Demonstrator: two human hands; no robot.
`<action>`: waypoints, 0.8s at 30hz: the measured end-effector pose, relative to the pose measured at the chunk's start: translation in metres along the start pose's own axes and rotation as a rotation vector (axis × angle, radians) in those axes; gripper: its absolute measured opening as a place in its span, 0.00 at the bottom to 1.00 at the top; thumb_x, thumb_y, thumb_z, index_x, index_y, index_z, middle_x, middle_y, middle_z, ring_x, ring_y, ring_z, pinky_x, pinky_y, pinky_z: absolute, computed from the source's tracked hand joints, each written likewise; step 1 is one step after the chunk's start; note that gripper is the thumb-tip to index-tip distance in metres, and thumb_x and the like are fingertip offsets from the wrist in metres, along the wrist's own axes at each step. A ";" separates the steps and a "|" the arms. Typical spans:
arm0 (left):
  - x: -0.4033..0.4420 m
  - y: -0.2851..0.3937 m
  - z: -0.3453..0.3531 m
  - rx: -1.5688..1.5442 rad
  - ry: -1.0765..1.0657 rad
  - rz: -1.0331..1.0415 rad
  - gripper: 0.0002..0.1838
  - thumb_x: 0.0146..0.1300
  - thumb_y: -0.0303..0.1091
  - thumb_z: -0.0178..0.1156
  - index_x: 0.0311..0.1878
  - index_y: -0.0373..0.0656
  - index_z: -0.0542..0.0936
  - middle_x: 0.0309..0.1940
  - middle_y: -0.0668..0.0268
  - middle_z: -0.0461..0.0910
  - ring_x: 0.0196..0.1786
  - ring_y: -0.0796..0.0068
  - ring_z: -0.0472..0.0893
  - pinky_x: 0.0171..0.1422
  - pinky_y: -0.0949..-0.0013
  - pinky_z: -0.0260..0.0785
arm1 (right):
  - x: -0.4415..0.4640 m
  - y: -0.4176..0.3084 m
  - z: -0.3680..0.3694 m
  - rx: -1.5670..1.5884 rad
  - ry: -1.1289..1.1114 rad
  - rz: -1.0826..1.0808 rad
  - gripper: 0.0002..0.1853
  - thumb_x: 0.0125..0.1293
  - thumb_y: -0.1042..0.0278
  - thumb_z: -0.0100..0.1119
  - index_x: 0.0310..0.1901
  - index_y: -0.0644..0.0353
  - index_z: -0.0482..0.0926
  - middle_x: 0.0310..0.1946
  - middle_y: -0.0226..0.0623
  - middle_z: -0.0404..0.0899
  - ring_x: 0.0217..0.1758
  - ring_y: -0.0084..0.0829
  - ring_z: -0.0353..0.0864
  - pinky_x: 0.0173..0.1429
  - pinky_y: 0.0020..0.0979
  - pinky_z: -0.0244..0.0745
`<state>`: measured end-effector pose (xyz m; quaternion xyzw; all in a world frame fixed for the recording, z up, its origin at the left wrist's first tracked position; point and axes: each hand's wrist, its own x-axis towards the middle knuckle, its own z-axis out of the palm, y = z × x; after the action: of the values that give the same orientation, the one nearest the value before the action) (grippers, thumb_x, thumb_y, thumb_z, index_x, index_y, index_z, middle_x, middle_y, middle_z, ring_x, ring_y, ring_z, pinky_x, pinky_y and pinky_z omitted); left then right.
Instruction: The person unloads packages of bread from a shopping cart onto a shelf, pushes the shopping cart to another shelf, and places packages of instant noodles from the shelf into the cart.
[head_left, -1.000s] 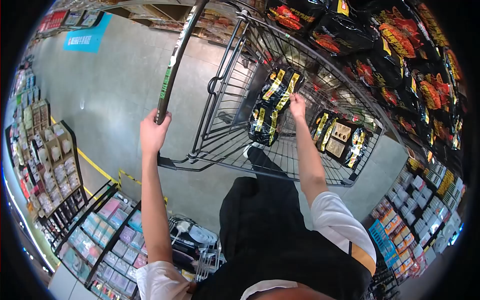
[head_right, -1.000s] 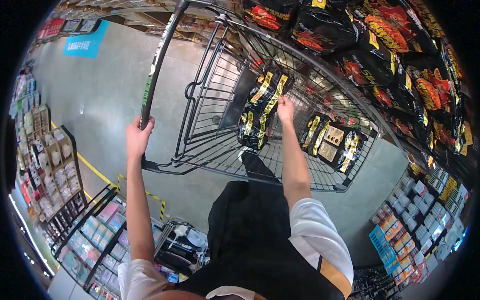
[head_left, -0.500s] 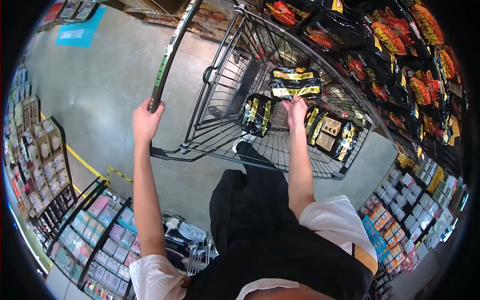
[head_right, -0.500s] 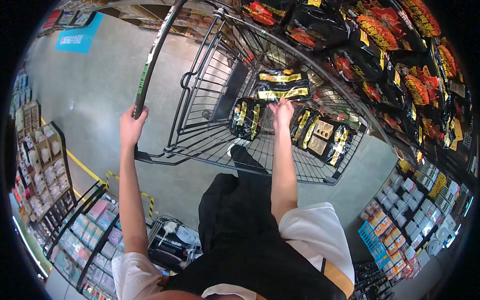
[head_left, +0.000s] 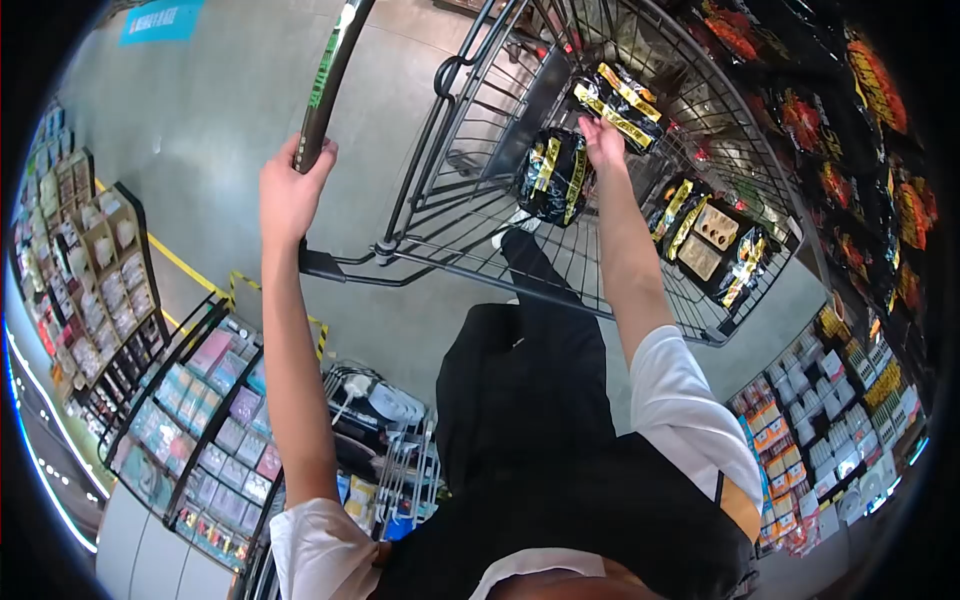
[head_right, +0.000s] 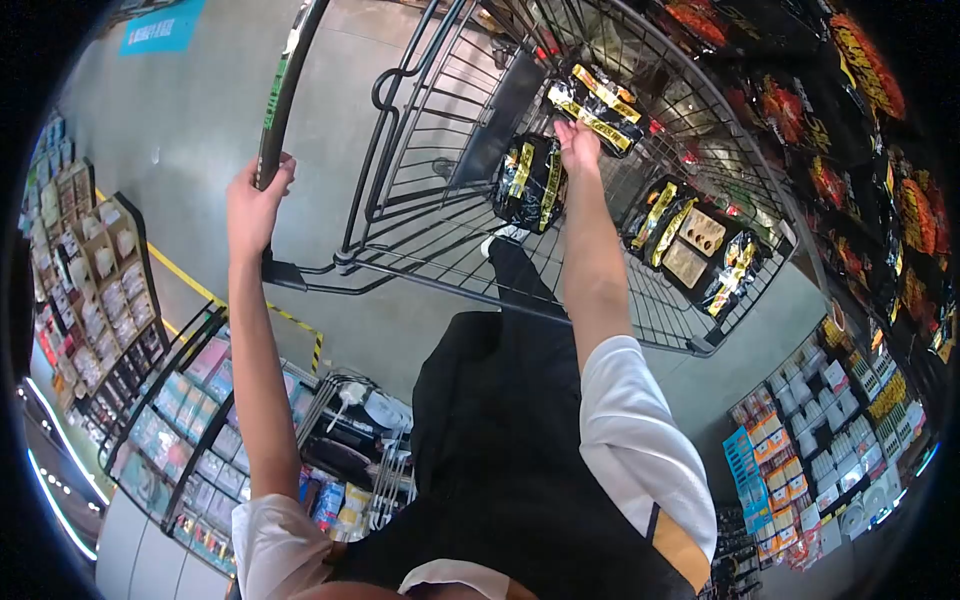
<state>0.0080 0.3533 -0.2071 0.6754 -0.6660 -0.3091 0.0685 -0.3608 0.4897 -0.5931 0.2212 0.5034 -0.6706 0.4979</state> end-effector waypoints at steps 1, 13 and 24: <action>0.000 0.001 0.000 -0.025 0.006 0.010 0.16 0.56 0.44 0.62 0.35 0.38 0.79 0.15 0.67 0.67 0.21 0.80 0.64 0.28 0.71 0.59 | -0.007 -0.010 0.005 -0.017 -0.044 0.062 0.10 0.73 0.70 0.40 0.40 0.71 0.66 0.41 0.54 0.74 0.46 0.49 0.79 0.57 0.47 0.78; -0.015 0.000 -0.005 -0.007 0.001 -0.005 0.15 0.56 0.43 0.62 0.37 0.40 0.81 0.18 0.63 0.75 0.23 0.76 0.72 0.32 0.71 0.64 | -0.151 0.017 -0.020 -2.118 -0.231 -0.106 0.42 0.52 0.24 0.51 0.34 0.67 0.83 0.35 0.55 0.82 0.43 0.48 0.82 0.49 0.41 0.76; -0.019 -0.014 0.000 -0.059 0.001 0.009 0.14 0.56 0.44 0.60 0.35 0.41 0.80 0.18 0.63 0.75 0.23 0.74 0.73 0.31 0.69 0.65 | -0.175 0.036 -0.009 -1.957 0.115 -0.002 0.30 0.53 0.39 0.62 0.44 0.61 0.82 0.45 0.48 0.81 0.50 0.42 0.81 0.51 0.38 0.76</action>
<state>0.0215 0.3730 -0.2082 0.6702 -0.6596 -0.3281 0.0900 -0.2599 0.5758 -0.4732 -0.2577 0.8608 0.0544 0.4355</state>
